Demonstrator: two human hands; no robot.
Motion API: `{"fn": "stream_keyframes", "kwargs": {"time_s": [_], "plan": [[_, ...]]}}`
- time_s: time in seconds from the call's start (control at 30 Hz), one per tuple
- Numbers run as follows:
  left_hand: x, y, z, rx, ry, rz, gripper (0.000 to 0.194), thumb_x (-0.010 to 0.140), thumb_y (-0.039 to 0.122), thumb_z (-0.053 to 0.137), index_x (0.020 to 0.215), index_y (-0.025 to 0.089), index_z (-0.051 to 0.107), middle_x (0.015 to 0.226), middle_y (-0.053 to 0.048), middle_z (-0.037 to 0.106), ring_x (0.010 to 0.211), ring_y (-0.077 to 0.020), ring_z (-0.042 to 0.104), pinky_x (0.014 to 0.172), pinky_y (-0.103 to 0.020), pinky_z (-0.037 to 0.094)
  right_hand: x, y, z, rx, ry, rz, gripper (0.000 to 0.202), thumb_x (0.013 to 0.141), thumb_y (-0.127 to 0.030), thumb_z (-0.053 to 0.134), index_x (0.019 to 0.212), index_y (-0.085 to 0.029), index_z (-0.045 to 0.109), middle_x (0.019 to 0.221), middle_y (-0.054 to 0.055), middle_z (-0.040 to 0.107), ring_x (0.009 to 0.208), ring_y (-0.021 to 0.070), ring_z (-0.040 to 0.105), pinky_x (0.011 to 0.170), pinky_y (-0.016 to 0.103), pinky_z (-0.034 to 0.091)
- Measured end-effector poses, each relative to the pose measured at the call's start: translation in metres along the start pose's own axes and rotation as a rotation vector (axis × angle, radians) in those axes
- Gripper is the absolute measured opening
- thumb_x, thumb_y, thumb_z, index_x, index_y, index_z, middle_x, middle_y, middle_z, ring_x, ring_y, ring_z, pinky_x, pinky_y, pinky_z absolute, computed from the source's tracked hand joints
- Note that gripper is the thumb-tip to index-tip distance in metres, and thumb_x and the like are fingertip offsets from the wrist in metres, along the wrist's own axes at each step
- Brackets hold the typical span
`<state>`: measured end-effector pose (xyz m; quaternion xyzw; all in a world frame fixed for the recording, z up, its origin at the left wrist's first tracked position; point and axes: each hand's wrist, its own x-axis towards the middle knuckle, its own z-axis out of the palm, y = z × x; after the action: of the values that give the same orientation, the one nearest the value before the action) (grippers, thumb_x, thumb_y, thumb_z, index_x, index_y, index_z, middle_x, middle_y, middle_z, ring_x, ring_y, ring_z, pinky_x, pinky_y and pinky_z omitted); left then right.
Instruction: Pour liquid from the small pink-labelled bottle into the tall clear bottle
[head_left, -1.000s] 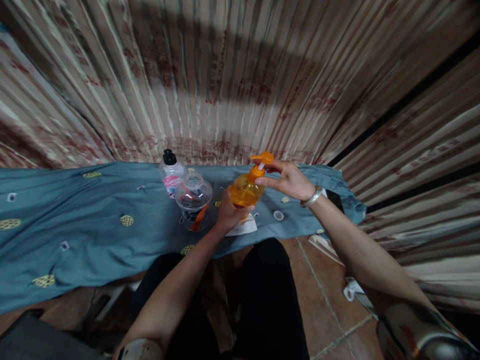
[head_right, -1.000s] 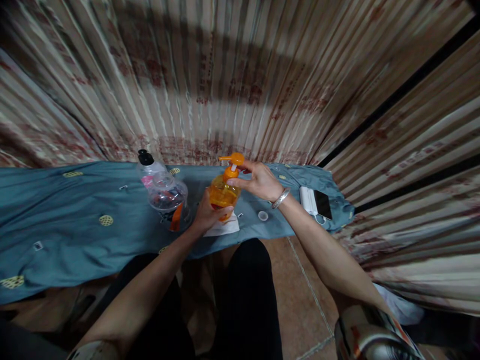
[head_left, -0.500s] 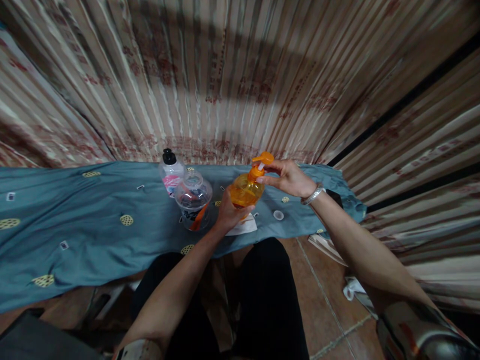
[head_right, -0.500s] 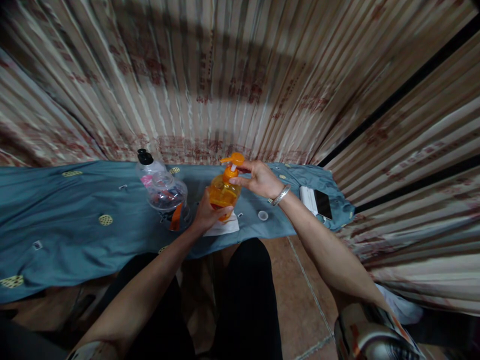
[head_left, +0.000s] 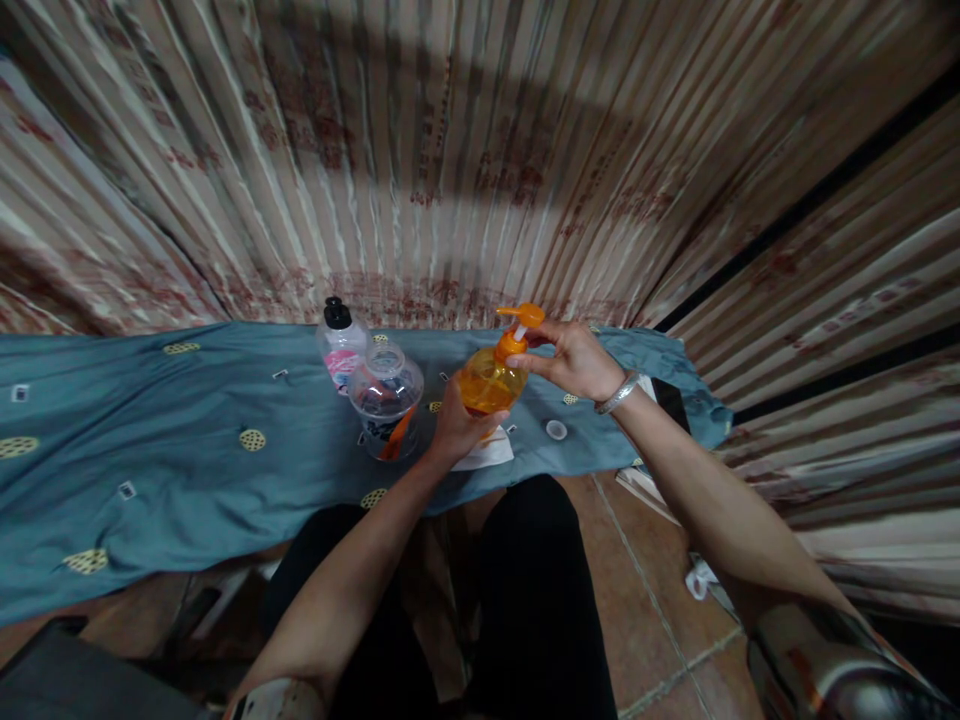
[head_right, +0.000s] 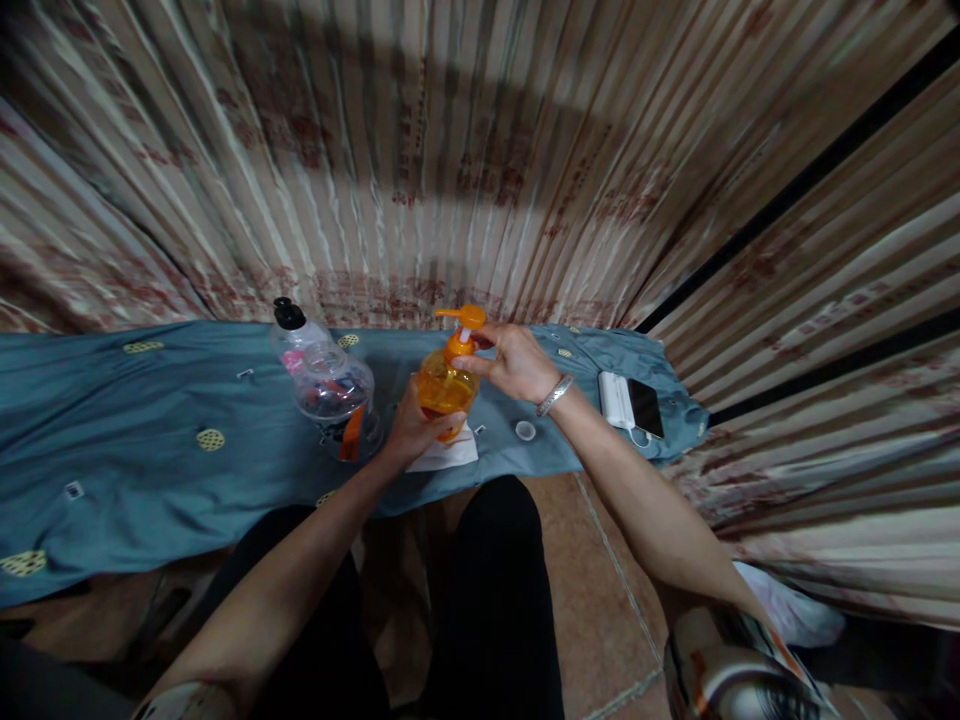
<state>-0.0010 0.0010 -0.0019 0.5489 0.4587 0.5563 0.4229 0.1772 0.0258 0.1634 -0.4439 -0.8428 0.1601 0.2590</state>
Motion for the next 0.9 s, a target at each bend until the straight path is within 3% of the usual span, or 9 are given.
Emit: {"fn": "stream_keyframes", "kwargs": {"time_s": [0.17,0.3,0.57,0.9], "plan": [[0.0,-0.001,0.001,-0.008,0.002,-0.009,0.075,0.061,0.037,0.095,0.125,0.024,0.057,0.123,-0.01,0.07,0.116,-0.0319,0.068,0.101,-0.051,0.054,-0.004,-0.012,0.015,-0.175,0.16,0.1,0.034,0.086,-0.051,0.081,0.1,-0.02,0.08,0.094,0.007,0.079,0.09,0.0267,0.073,0.086,0.037,0.056],[0.001,-0.002,0.001,-0.01,0.001,-0.012,0.076,0.062,0.038,0.094,0.126,0.023,0.056,0.126,-0.012,0.069,0.117,-0.032,0.068,0.101,-0.051,0.054,-0.004,-0.012,0.025,-0.094,0.228,0.098,0.037,0.086,-0.054,0.079,0.1,-0.021,0.08,0.098,0.009,0.079,0.093,0.0291,0.072,0.088,0.041,0.057],[0.001,-0.002,0.0,-0.009,-0.004,-0.008,0.074,0.062,0.039,0.094,0.125,0.024,0.058,0.126,-0.012,0.07,0.119,-0.0332,0.068,0.101,-0.053,0.054,0.001,0.003,0.005,0.212,0.088,0.039,0.051,0.082,-0.06,0.081,0.118,-0.024,0.078,0.11,0.005,0.08,0.106,0.0296,0.074,0.102,0.045,0.056],[0.001,0.0,0.002,0.007,0.005,0.005,0.077,0.061,0.041,0.095,0.126,0.024,0.058,0.128,-0.013,0.07,0.119,-0.0334,0.067,0.104,-0.053,0.053,0.0,0.005,0.004,0.167,0.024,-0.008,0.043,0.082,-0.051,0.084,0.117,-0.027,0.08,0.106,0.004,0.08,0.105,0.029,0.074,0.102,0.047,0.057]]}}
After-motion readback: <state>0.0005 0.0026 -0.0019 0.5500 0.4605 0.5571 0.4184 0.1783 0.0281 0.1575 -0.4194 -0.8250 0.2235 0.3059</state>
